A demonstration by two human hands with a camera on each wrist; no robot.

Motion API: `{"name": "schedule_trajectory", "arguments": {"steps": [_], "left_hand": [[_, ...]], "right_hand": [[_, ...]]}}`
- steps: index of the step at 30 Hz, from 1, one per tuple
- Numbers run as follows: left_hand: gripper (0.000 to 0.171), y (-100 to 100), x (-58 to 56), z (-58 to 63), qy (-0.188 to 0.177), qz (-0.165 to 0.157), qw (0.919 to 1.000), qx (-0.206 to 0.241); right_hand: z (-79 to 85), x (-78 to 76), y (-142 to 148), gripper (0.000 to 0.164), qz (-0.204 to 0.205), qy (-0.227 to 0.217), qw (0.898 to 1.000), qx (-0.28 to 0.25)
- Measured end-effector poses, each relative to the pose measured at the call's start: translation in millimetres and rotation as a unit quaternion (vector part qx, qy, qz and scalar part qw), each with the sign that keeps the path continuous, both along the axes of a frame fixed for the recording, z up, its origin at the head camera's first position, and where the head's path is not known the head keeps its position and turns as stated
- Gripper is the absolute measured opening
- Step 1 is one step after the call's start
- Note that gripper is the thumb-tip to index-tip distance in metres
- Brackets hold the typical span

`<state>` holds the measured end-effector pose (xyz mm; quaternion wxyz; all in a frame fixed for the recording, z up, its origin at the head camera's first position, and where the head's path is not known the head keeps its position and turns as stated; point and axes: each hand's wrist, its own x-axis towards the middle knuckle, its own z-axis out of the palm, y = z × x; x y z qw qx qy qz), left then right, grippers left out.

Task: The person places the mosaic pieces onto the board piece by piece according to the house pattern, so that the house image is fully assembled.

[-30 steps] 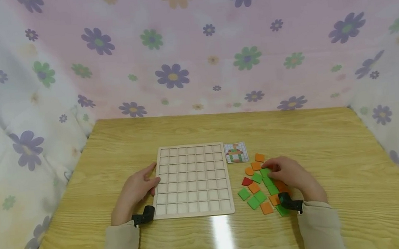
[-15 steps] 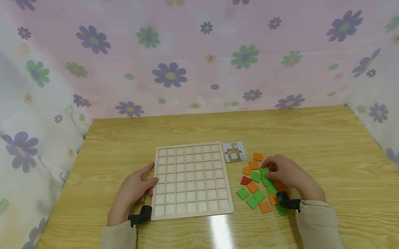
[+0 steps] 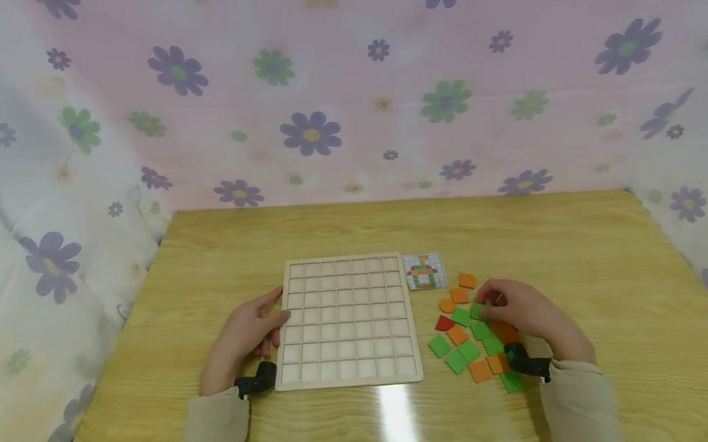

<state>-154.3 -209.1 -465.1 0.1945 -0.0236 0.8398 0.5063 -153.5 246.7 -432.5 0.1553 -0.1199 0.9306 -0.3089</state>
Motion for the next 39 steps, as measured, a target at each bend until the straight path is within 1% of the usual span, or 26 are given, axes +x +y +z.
{"name": "schedule_trajectory", "arguments": {"steps": [2, 4, 6, 8, 10, 13, 17, 20, 22, 26, 27, 31, 33, 36, 39], "left_hand": [[0.056, 3.4, -1.2, -2.2, 0.002, 0.003, 1.0000, 0.008], [0.055, 4.7, -2.2, -3.8, 0.006, 0.006, 1.0000, 0.004], [0.055, 4.1, -3.5, -4.6, 0.010, 0.005, 0.9999, 0.002], [0.055, 3.2, -5.8, -4.1, 0.012, 0.001, 0.9999, 0.004], [0.057, 2.4, -8.3, -2.7, 0.017, -0.003, 0.9998, 0.005], [0.058, -0.5, -10.5, -1.1, 0.019, -0.004, 0.9998, 0.002], [0.057, -5.0, -11.0, -0.3, 0.013, 0.002, 0.9999, -0.008], [0.057, -5.9, -12.1, -0.1, 0.011, 0.001, 0.9999, -0.011], [0.057, -5.8, -13.0, 0.0, 0.011, 0.001, 0.9998, -0.013], [0.057, -5.4, -13.6, -0.3, 0.009, 0.009, 0.9998, -0.013], [0.057, -5.3, -13.4, -0.5, 0.011, 0.007, 0.9998, -0.015], [0.059, -4.0, -11.8, -2.1, 0.009, 0.004, 0.9998, -0.015], [0.060, -3.4, -10.7, -2.5, 0.006, 0.001, 0.9999, -0.013], [0.060, -3.2, -8.8, -3.2, 0.003, 0.000, 1.0000, -0.002], [0.059, -4.5, -7.3, -4.5, 0.007, -0.004, 0.9999, 0.008]], "right_hand": [[1.9, 2.5, 4.9, 0.017, 0.003, -0.001, 1.000, -0.004], [2.4, 3.0, 7.7, 0.021, 0.009, 0.004, 1.000, -0.008], [3.1, 2.2, 7.0, 0.024, 0.013, 0.006, 1.000, -0.012], [2.5, 0.7, 3.4, 0.026, 0.008, 0.004, 1.000, -0.018], [1.3, -0.9, -3.9, 0.027, -0.001, -0.003, 0.999, -0.033], [-0.3, -3.6, -21.7, 0.029, -0.012, -0.024, 0.997, -0.072], [-2.3, -7.6, -46.0, 0.028, 0.000, -0.028, 0.992, -0.123], [-3.8, -10.1, -58.7, 0.026, 0.006, -0.020, 0.990, -0.138], [-5.5, -12.1, -65.6, 0.025, 0.008, -0.018, 0.991, -0.136], [-8.4, -15.5, -78.4, 0.021, 0.012, -0.034, 0.991, -0.126], [-9.0, -16.0, -81.0, 0.020, 0.013, -0.037, 0.992, -0.122], [-7.6, -15.0, -90.0, 0.018, 0.012, -0.053, 0.991, -0.123], [-7.0, -13.3, -95.3, 0.018, 0.013, -0.060, 0.989, -0.132], [-6.4, -10.1, -107.1, 0.016, 0.020, -0.045, 0.992, -0.119], [-7.1, -6.8, -123.5, 0.016, 0.042, -0.018, 0.995, -0.093]]}}
